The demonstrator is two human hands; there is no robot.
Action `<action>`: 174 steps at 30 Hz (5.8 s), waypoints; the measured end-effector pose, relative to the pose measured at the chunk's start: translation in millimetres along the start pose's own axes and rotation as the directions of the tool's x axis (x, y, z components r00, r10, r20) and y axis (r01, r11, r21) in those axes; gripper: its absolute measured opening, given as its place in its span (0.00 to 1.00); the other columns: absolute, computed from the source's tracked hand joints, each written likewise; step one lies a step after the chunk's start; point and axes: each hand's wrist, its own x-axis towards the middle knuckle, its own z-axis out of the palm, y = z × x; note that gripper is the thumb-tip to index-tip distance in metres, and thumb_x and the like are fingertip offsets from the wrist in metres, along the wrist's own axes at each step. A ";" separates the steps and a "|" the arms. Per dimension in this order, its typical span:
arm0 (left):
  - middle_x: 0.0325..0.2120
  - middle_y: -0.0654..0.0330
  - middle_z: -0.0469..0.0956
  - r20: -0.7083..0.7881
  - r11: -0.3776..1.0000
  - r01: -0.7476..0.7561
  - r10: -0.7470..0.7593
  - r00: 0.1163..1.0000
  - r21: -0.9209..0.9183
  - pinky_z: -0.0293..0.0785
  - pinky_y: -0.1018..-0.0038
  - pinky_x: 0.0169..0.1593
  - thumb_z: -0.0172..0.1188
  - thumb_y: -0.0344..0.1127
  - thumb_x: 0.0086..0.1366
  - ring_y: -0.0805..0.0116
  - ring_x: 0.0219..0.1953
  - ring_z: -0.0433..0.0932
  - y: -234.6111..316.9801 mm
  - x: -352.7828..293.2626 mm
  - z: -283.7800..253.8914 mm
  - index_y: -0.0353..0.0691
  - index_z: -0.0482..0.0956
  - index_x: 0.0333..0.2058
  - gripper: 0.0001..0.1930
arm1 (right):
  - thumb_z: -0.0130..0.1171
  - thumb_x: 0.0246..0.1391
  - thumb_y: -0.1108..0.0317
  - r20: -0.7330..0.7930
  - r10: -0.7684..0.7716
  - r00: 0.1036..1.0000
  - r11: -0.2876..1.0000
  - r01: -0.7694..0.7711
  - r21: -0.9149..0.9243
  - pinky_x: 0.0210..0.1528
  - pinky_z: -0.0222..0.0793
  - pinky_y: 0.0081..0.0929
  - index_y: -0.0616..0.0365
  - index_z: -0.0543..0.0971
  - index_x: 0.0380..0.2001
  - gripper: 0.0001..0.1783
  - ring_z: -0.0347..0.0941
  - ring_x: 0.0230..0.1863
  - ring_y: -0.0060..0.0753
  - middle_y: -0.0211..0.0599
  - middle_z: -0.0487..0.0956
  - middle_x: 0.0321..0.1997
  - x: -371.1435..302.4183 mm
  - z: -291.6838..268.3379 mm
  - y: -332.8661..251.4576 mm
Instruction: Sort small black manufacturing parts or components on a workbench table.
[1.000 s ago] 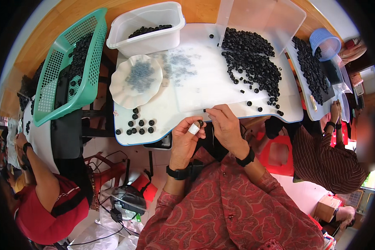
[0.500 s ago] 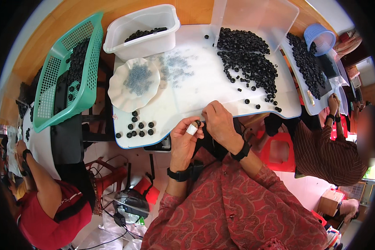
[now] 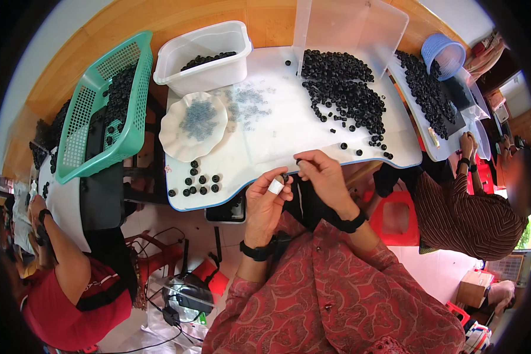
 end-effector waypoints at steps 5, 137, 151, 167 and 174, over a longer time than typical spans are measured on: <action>0.37 0.53 0.77 0.040 0.999 0.034 -0.033 0.999 -0.020 0.72 0.79 0.35 0.56 0.26 0.65 0.74 0.32 0.75 -2.0 -2.3 21.6 0.29 0.74 0.49 0.14 | 0.57 0.59 0.73 0.135 0.199 0.971 0.782 -0.240 0.576 0.33 0.69 0.14 0.64 0.79 0.44 0.11 0.73 0.30 0.16 0.29 0.79 0.32 -14.1 -22.3 -18.7; 0.31 0.63 0.74 0.086 0.880 -0.090 0.056 0.995 0.466 0.74 0.84 0.30 0.57 0.22 0.63 0.79 0.29 0.75 -16.8 20.6 30.1 0.34 0.79 0.47 0.13 | 0.59 0.54 0.81 -0.087 -0.032 0.996 0.999 0.034 0.021 0.34 0.70 0.16 0.61 0.80 0.45 0.14 0.74 0.32 0.20 0.33 0.78 0.34 -20.9 -25.6 -22.8; 0.29 0.58 0.78 -0.021 0.913 -0.023 0.035 0.999 0.408 0.76 0.80 0.28 0.58 0.21 0.62 0.75 0.26 0.77 -16.9 18.0 32.8 0.30 0.79 0.44 0.12 | 0.59 0.54 0.81 -0.066 0.082 0.995 0.981 -0.068 0.183 0.37 0.71 0.16 0.64 0.80 0.42 0.11 0.74 0.36 0.19 0.34 0.79 0.36 -23.2 -26.3 -20.3; 0.37 0.56 0.78 0.053 0.934 -0.022 0.004 0.999 0.358 0.82 0.78 0.35 0.54 0.22 0.65 0.71 0.34 0.80 -14.3 16.4 32.7 0.31 0.79 0.46 0.12 | 0.58 0.56 0.81 -0.011 0.144 0.989 0.943 -0.134 0.304 0.41 0.70 0.15 0.65 0.78 0.40 0.08 0.73 0.39 0.17 0.33 0.78 0.39 -21.4 -32.2 -25.1; 0.39 0.56 0.77 0.092 0.928 -0.039 0.005 0.996 0.370 0.82 0.78 0.37 0.53 0.21 0.65 0.71 0.35 0.80 -13.2 15.9 32.6 0.32 0.79 0.46 0.12 | 0.57 0.55 0.82 0.005 0.142 0.990 0.946 -0.138 0.295 0.41 0.70 0.15 0.65 0.78 0.40 0.09 0.73 0.38 0.17 0.33 0.78 0.39 -21.0 -34.5 -27.7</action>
